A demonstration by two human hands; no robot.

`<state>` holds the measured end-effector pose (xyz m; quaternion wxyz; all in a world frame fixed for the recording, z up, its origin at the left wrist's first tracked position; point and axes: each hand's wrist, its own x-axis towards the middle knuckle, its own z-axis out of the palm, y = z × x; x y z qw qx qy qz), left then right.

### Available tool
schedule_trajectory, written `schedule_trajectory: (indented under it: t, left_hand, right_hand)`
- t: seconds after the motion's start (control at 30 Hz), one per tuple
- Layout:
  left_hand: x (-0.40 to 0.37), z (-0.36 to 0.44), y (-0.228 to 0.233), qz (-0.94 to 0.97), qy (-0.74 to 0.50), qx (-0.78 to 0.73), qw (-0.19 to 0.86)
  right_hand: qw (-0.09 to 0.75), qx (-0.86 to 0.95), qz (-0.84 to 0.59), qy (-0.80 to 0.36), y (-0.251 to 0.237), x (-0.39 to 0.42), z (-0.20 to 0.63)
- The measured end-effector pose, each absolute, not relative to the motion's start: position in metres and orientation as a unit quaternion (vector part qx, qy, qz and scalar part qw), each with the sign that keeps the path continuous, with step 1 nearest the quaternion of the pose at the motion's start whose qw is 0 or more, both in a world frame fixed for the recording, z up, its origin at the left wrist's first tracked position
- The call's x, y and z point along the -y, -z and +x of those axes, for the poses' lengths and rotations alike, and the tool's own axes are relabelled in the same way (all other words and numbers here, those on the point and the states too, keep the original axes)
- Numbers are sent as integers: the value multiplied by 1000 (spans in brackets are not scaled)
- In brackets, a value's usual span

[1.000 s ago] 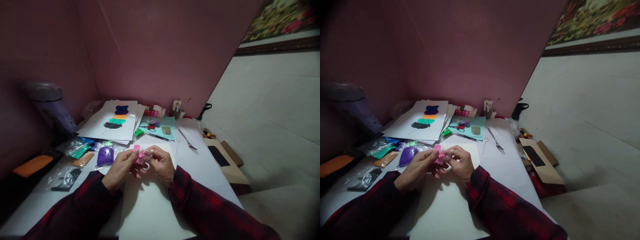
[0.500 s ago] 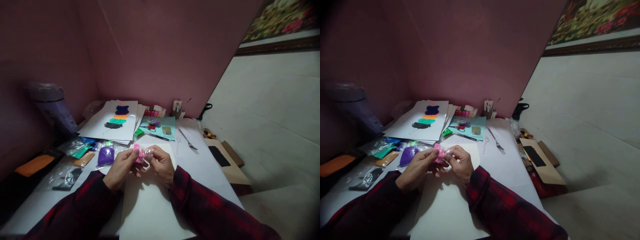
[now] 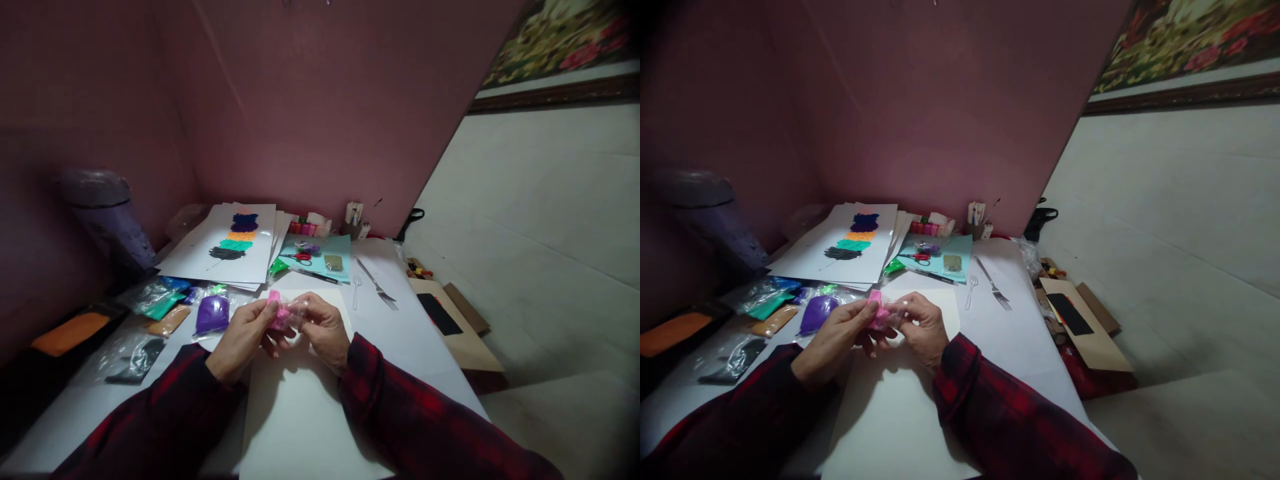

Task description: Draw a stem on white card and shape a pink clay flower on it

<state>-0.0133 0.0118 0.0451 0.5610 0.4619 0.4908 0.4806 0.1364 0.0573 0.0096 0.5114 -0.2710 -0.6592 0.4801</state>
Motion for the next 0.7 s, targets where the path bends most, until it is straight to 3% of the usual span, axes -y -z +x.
schedule_trajectory:
  t: [0.7]
  left_hand:
    - [-11, -15, -44, 422, -521, -496, 552]
  right_hand:
    - [481, 580, -274, -598, -15, -56, 136]
